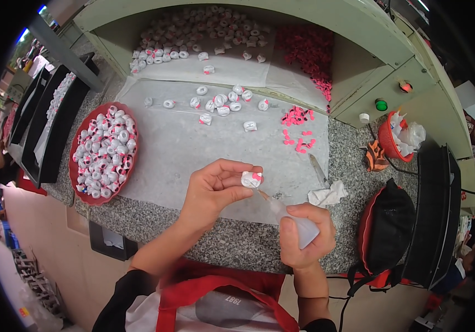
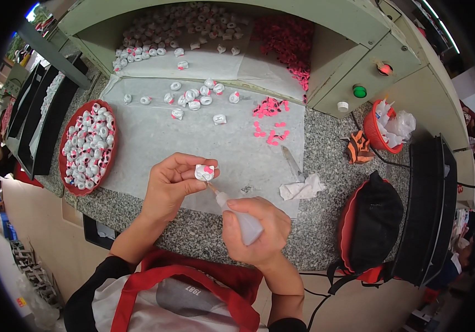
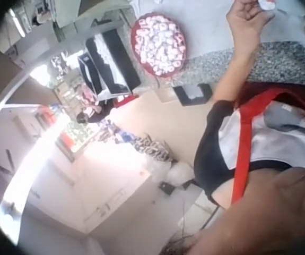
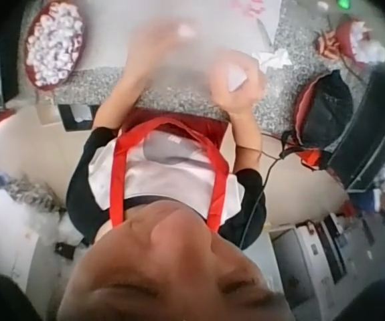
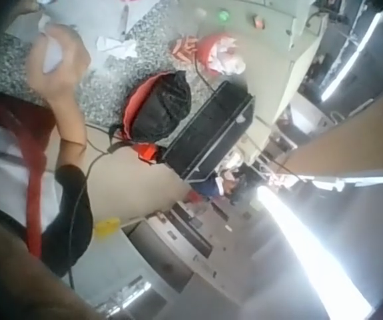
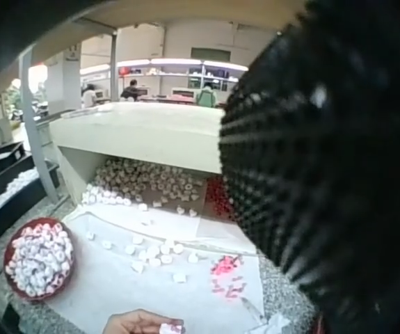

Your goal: Gluing small pink bow accessories onto white toy cat heads at a factory workbench.

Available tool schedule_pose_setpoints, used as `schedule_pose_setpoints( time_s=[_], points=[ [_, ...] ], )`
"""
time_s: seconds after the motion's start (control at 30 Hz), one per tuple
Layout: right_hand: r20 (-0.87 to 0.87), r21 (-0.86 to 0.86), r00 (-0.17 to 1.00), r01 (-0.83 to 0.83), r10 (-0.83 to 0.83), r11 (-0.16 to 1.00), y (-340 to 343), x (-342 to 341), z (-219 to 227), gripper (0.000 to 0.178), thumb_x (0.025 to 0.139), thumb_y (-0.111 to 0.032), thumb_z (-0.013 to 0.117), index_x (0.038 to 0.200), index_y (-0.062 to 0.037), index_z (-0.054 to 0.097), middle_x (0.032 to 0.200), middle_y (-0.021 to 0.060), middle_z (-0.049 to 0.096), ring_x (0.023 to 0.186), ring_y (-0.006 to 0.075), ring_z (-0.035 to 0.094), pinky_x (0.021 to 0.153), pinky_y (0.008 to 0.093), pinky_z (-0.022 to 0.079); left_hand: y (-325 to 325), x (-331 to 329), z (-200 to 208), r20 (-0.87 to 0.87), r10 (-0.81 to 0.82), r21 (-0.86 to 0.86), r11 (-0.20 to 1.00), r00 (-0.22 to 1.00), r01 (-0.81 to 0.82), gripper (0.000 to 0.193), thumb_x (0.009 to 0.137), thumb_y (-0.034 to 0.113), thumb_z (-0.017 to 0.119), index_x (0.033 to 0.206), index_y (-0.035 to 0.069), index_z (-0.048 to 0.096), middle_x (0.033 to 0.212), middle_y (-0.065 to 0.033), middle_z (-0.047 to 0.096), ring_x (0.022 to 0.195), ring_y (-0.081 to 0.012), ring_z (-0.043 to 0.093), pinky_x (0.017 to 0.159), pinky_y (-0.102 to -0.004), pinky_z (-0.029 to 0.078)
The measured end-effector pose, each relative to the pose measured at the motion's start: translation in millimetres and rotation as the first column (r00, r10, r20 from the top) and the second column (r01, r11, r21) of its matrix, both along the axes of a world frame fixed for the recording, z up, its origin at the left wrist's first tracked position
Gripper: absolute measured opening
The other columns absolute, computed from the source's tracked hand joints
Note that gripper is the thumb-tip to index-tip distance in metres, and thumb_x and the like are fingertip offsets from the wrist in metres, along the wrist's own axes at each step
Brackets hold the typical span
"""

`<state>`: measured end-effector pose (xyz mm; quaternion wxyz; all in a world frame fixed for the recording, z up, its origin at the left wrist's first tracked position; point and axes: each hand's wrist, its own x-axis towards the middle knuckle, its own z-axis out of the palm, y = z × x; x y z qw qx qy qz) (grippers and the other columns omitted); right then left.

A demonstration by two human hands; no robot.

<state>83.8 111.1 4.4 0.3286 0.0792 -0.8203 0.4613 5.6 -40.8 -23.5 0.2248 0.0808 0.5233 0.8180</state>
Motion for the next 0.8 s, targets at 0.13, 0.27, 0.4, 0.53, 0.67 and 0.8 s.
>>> schedule_pose_setpoints(
  time_s=[0.13,0.27,0.4,0.53,0.67,0.8],
  points=[
    [0.003,-0.007,1.0,0.009,-0.009,1.0,1,0,0,0.021,0.067,0.0,0.061,0.085,0.0023,0.052,0.072,0.0117,0.06,0.056,0.0218,0.059,0.051,0.0281,0.048,-2,-1,-1,0.033,-0.02,0.008,1.0,0.999,0.019,0.033,0.07,-0.013,0.056,0.101,-0.003,0.051,0.104,-0.0178,0.057,0.095,-0.0233,0.058,0.081,-0.0322,0.048],
    [0.0,0.01,1.0,0.028,-0.028,1.0,3,0,0,0.021,0.067,0.0,0.061,0.085,0.0023,0.052,0.072,0.0117,0.06,0.056,0.0215,0.059,0.051,0.0283,0.048,-2,-3,-2,0.074,-0.02,0.041,0.999,0.997,0.017,0.033,0.07,-0.012,0.057,0.101,-0.002,0.052,0.104,-0.0177,0.057,0.095,-0.0247,0.058,0.084,-0.0336,0.046],
    [0.012,0.015,1.0,0.023,-0.023,1.0,4,-1,3,0.019,0.067,0.0,0.061,0.084,0.0019,0.053,0.071,0.0114,0.061,0.057,0.0212,0.06,0.052,0.028,0.048,-3,-4,-3,0.072,-0.009,0.053,0.999,0.997,0.005,0.033,0.069,-0.012,0.057,0.101,-0.002,0.052,0.104,-0.0175,0.057,0.096,-0.0252,0.058,0.084,-0.034,0.046],
    [0.059,-0.046,0.998,-0.001,0.003,0.999,4,0,2,0.018,0.067,-0.002,0.062,0.084,0.0016,0.055,0.07,0.0117,0.061,0.056,0.0197,0.06,0.053,0.0272,0.048,-1,-4,-3,0.061,-0.015,0.051,0.999,0.998,0.011,0.033,0.069,-0.012,0.057,0.101,-0.002,0.052,0.104,-0.0172,0.057,0.096,-0.0253,0.058,0.084,-0.034,0.046],
    [0.119,-0.111,0.991,0.081,-0.068,0.991,1,2,0,0.014,0.071,-0.009,0.058,0.081,0.0005,0.055,0.069,0.0076,0.059,0.055,0.0118,0.054,0.05,0.0228,0.042,1,-4,-4,0.042,0.005,0.034,0.999,0.999,-0.006,0.033,0.069,-0.012,0.058,0.1,-0.002,0.052,0.103,-0.0169,0.058,0.094,-0.0251,0.058,0.083,-0.0328,0.046],
    [0.44,-0.662,0.897,0.29,0.046,0.691,35,-31,-2,0.014,0.072,-0.007,0.057,0.082,0.0022,0.055,0.067,0.005,0.056,0.052,0.0105,0.052,0.046,0.0228,0.042,-3,-4,-6,0.011,0.046,0.016,0.999,0.999,-0.046,0.032,0.069,-0.012,0.058,0.099,-0.002,0.052,0.102,-0.0161,0.059,0.092,-0.0237,0.059,0.081,-0.0307,0.047]
  ],
)
